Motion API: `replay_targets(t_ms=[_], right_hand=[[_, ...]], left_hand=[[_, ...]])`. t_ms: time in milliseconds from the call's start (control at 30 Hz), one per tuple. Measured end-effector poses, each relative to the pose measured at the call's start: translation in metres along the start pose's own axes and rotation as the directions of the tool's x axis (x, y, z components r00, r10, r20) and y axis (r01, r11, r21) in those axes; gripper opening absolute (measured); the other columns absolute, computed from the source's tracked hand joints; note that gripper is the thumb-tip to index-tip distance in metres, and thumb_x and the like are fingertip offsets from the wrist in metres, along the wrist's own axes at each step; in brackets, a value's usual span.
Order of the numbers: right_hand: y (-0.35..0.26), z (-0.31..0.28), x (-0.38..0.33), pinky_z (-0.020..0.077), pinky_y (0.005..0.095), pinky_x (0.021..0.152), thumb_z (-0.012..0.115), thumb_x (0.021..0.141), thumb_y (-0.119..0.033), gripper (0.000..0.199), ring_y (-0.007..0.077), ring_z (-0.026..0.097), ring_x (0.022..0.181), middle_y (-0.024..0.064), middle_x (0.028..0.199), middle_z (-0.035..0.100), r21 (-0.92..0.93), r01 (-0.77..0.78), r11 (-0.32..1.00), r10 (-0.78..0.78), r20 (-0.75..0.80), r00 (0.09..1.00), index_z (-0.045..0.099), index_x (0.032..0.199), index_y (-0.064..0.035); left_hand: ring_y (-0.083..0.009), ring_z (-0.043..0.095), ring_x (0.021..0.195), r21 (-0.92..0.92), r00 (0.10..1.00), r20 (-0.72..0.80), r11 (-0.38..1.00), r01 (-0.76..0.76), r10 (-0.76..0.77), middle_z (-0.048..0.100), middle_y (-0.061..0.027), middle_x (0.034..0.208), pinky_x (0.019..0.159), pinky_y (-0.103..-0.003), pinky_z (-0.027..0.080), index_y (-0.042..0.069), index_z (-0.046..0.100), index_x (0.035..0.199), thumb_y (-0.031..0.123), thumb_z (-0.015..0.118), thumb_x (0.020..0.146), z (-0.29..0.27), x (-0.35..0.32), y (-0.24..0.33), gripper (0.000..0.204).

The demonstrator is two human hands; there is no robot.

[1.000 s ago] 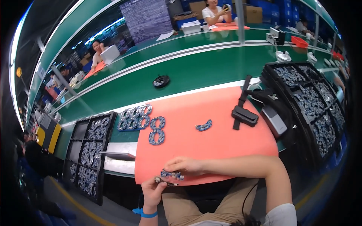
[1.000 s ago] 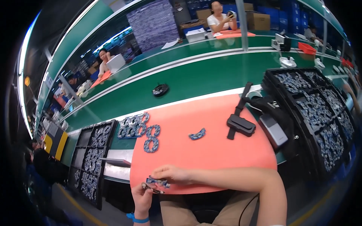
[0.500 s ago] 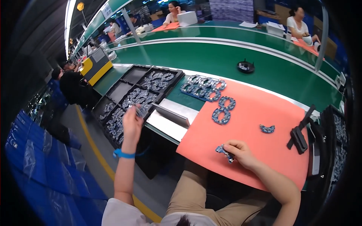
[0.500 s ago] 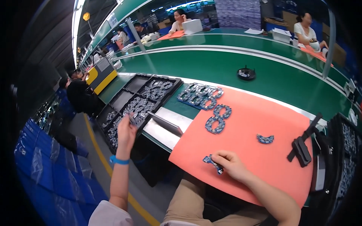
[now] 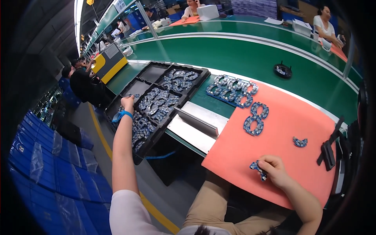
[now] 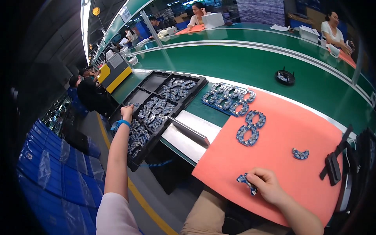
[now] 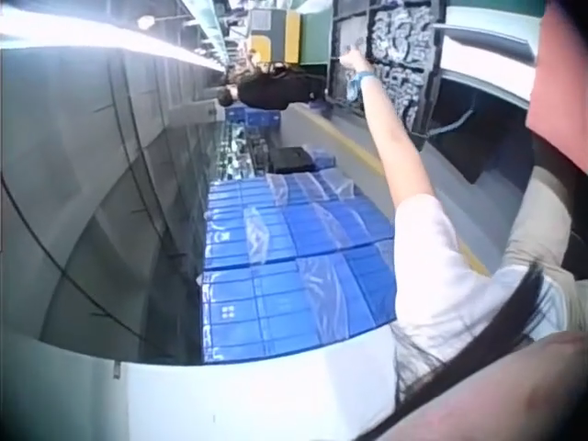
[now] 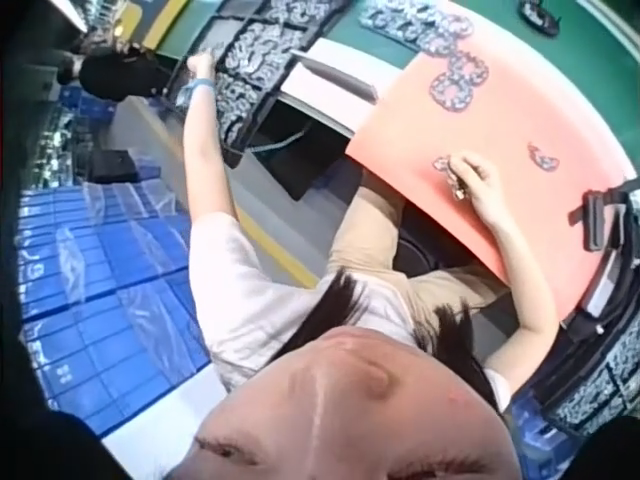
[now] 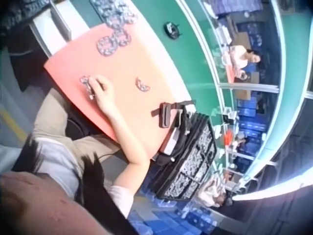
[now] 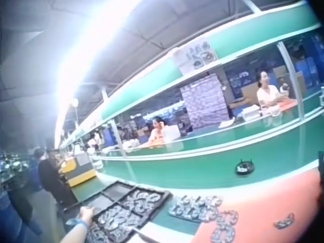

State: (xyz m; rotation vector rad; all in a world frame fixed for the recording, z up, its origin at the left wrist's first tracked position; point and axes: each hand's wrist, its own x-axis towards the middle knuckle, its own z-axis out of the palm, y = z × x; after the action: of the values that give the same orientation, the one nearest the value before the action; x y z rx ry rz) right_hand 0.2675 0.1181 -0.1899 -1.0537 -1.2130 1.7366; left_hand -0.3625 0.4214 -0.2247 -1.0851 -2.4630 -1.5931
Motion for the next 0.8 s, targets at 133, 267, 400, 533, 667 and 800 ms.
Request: replay_targets(t_ms=[133,267,400,533,667,800], right_hand=[[0.001,-0.001,0.002,0.04,0.0204,0.054,0.053,0.095,-0.018,0.02,0.004,0.049,0.058,-0.0018,0.068,0.056,-0.034,-0.019,0.999,0.019,-0.027,0.999,0.062,0.086,-0.0025],[0.001,0.0,0.001,0.0411,0.0206,0.054,0.053,0.095,-0.017,0.019,0.0046,0.049,0.06,-0.0014,0.069,0.056,-0.055,-0.017,0.998,0.014,-0.048,0.999,0.061,0.087,-0.0018],[-0.002,0.005,0.001,0.0422,0.0213,0.055,0.053,0.095,-0.016,0.018,0.0052,0.05,0.06,-0.0005,0.07,0.056,-0.044,0.002,0.999,-0.004,-0.041,0.999,0.06,0.088,-0.0013],[-0.002,0.009,-0.002,0.0437,0.022,0.056,0.054,0.093,-0.013,0.013,0.006,0.05,0.061,0.0006,0.074,0.056,-0.029,0.072,0.997,-0.072,0.008,0.997,0.059,0.09,-0.0011],[0.007,0.012,0.002,0.0439,0.0216,0.054,0.06,0.088,-0.006,0.007,0.0062,0.051,0.062,0.0014,0.077,0.056,-0.235,0.226,0.945,-0.236,-0.015,0.972,0.059,0.092,-0.0008],[0.015,0.01,0.0,0.0383,0.0199,0.049,0.071,0.08,-0.008,0.017,0.005,0.051,0.059,0.0005,0.074,0.059,-0.361,0.346,0.866,-0.361,0.028,0.932,0.055,0.083,-0.0043]], left_hand=[[-0.0335,0.066,0.084,0.305,0.994,0.052,0.947,-0.105,0.093,0.068,-0.0192,0.086,0.077,-0.04,0.051,0.004,0.072,0.082,0.024,0.077,0.069,0.012,0.001,-0.004,0.025],[-0.0374,0.064,0.087,0.398,0.972,0.128,0.887,-0.233,0.198,0.067,-0.0222,0.087,0.078,-0.043,0.051,0.002,0.07,0.082,0.022,0.073,0.069,0.004,-0.004,0.008,0.024],[-0.0359,0.062,0.094,0.399,0.917,0.129,0.827,-0.395,0.376,0.066,-0.0216,0.095,0.084,-0.043,0.049,0.0,0.068,0.092,0.016,0.067,0.072,-0.01,-0.026,0.018,0.026],[-0.0305,0.066,0.084,0.267,0.842,0.193,0.799,-0.539,0.504,0.068,-0.0163,0.09,0.077,-0.038,0.052,0.003,0.067,0.094,0.012,0.062,0.076,-0.037,-0.041,0.025,0.021],[-0.0148,0.063,0.07,-0.205,0.648,0.437,0.77,-0.604,0.624,0.067,-0.0087,0.079,0.066,-0.028,0.05,0.003,0.067,0.091,0.01,0.058,0.084,-0.069,-0.167,0.11,0.013],[-0.0119,0.061,0.073,-0.427,0.255,0.868,0.902,-0.058,0.427,0.067,-0.0074,0.082,0.068,-0.027,0.05,0.0,0.065,0.101,0.015,0.06,0.088,-0.127,-0.308,0.164,0.02]])
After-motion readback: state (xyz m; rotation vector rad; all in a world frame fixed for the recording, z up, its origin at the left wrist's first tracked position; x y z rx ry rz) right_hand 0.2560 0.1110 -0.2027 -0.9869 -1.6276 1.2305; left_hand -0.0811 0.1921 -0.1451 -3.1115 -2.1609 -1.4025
